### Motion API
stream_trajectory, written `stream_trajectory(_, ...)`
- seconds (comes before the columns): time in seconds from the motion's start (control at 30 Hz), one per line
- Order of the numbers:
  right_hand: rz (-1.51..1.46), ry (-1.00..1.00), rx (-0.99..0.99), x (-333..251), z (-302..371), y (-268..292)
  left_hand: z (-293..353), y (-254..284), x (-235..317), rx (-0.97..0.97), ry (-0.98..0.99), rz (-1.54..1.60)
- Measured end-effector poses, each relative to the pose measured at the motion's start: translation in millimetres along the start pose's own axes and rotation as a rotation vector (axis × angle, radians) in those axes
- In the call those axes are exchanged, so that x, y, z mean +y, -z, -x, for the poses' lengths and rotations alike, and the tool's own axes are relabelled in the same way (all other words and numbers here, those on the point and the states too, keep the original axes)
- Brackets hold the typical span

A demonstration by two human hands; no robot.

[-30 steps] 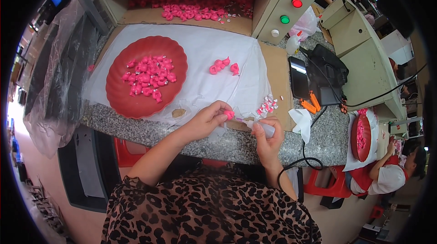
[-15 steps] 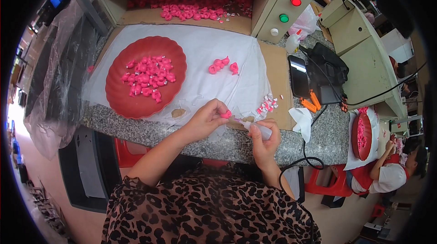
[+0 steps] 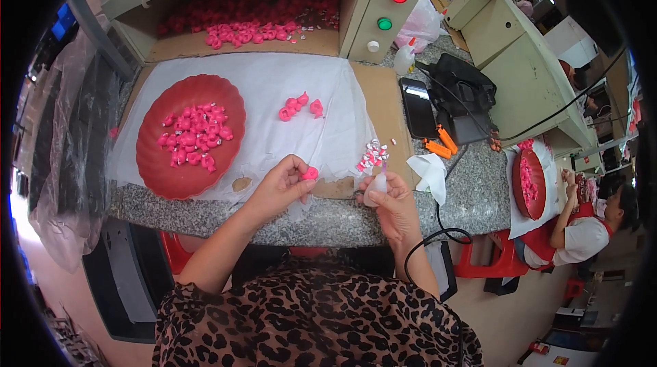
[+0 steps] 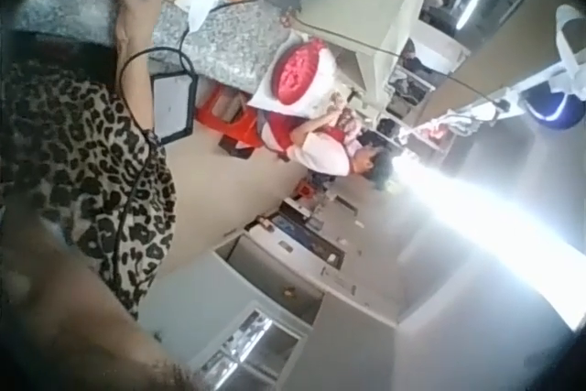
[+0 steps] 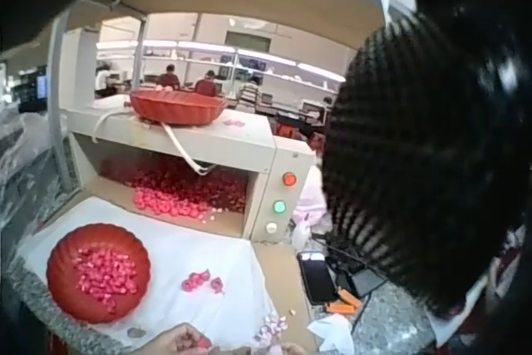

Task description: The person applies glue onto small plastic pieces using a squeeze bottle and attaches small components to them by hand.

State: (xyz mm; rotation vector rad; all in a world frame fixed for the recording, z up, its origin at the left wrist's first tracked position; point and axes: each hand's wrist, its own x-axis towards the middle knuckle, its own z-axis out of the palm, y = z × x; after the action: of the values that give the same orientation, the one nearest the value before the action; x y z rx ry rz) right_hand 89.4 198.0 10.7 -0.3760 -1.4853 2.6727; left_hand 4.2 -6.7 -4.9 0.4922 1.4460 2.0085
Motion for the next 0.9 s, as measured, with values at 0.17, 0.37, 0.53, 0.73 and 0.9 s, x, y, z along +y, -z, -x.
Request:
stream_trajectory(0.17, 0.384, 0.215, 0.191, -36, -38, 53, 3, -7, 2, 0.041, 0.137, 0.105)
stream_trajectory(0.37, 1.254, 0.264, 0.429, -44, -72, 50, 0, -20, -4, 0.055, 0.128, 0.251)
stream_trajectory(0.53, 1.532, 0.274, 0.435, -33, -79, 49, -2, -26, -5, 0.076, 0.113, 0.24)
stream_trajectory(0.73, 1.454, 0.406, 0.125, -42, -81, 65, 1, -20, -9, 0.065, 0.088, 0.235)
stream_trajectory(0.9, 1.483, 0.107, 0.454, -42, -73, 44, -1, -23, -10, 0.053, 0.066, 0.214)
